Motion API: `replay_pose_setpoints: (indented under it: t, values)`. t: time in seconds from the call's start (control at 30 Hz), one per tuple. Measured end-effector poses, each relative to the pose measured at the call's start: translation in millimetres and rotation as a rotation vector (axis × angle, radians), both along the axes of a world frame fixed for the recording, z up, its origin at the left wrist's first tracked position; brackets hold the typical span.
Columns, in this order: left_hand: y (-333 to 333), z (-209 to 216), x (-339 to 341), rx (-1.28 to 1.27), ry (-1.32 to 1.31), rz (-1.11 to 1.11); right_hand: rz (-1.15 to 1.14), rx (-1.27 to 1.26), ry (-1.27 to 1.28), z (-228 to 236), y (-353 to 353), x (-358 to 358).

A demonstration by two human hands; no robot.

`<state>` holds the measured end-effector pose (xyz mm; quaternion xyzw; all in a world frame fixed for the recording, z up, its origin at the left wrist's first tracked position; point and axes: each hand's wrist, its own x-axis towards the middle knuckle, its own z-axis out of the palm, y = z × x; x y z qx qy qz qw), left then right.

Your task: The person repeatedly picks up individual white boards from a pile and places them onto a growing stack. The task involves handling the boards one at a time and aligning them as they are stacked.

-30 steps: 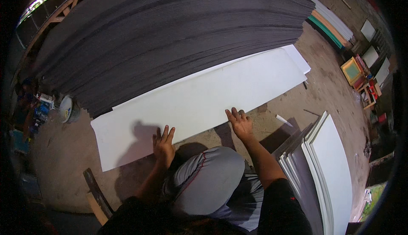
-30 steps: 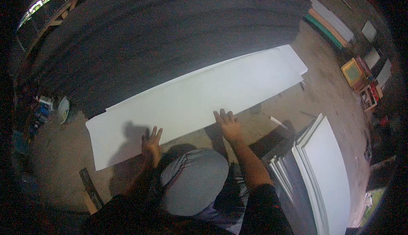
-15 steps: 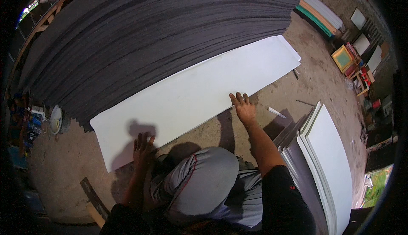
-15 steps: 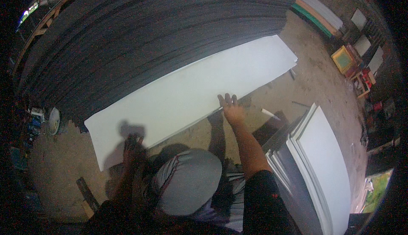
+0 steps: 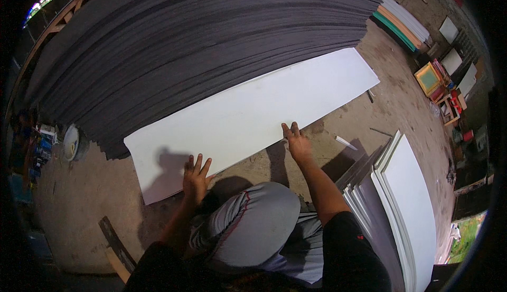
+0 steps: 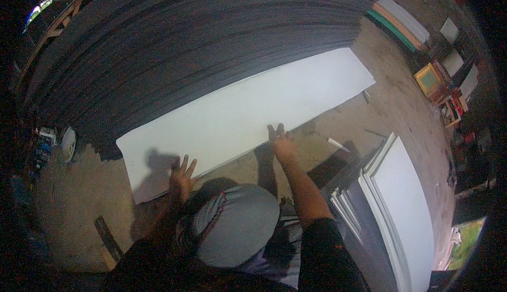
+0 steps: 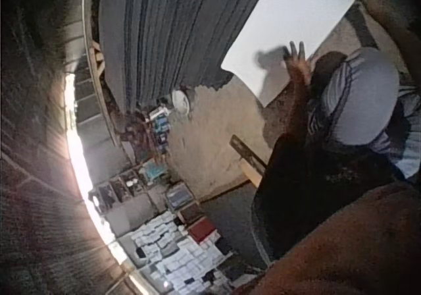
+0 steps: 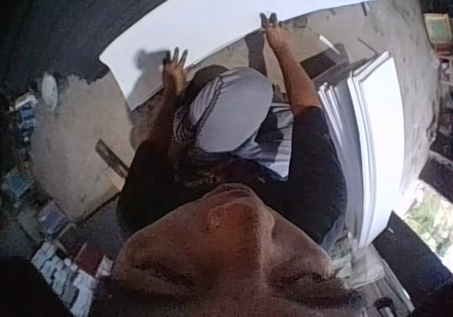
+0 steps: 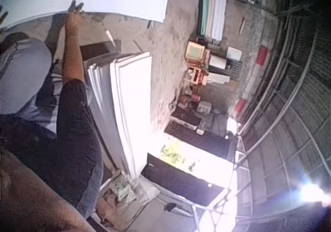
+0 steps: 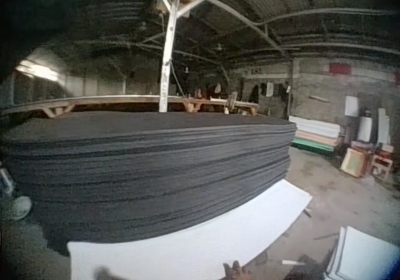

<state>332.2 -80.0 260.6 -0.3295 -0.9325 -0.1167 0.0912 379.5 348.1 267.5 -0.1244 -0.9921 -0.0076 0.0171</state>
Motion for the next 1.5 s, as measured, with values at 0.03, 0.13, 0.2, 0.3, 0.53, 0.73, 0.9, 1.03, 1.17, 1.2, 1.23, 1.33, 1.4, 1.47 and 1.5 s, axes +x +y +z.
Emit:
replay_pose_setpoints:
  t: [0.03,0.13,0.2,0.3,0.53,0.73,0.9,1.03,1.17,1.2,1.23,1.33,1.4,1.47,1.5]
  values:
    - [4,-3,0,0.007,0.012,0.007,-0.002,0.005,0.028,-2,3,-1]
    - [13,-6,0,0.006,0.025,0.024,-0.006,0.008,0.082,-8,11,-9]
    - [16,-2,1,-0.027,0.002,0.036,-0.003,-0.007,0.080,-13,17,-13]
    - [18,-15,-3,0.018,0.009,0.042,0.069,0.013,0.150,-33,37,-11]
    - [20,-23,2,-0.097,0.089,0.084,0.048,-0.016,0.163,-11,27,-5]
    - [26,-16,3,-0.122,0.029,0.059,-0.009,-0.084,0.127,-6,32,-3]
    - [18,-13,1,-0.102,-0.056,0.079,-0.110,-0.225,-0.025,41,-6,-6]
    - [10,-14,-2,-0.052,0.011,0.048,0.047,-0.211,0.158,-10,20,-8]
    - [19,-5,-4,0.079,-0.022,0.048,0.033,-0.080,0.102,-31,33,-9]
    - [13,-6,-3,0.024,-0.013,0.045,-0.012,-0.119,-0.038,-25,24,-13]
    - [13,-8,-3,-0.021,0.003,0.032,-0.036,-0.100,-0.042,-25,20,-18]
    - [4,-36,-10,-0.069,0.059,0.016,-0.065,-0.035,-0.103,-18,9,-26]
    - [1,-44,-14,-0.082,0.059,0.013,-0.094,-0.118,-0.096,-8,4,-27]
    - [-3,-43,-16,-0.106,0.015,0.045,-0.088,-0.201,-0.116,12,-7,-28]
    - [-5,-42,-15,-0.125,-0.008,0.058,-0.096,-0.252,-0.142,26,-15,-29]
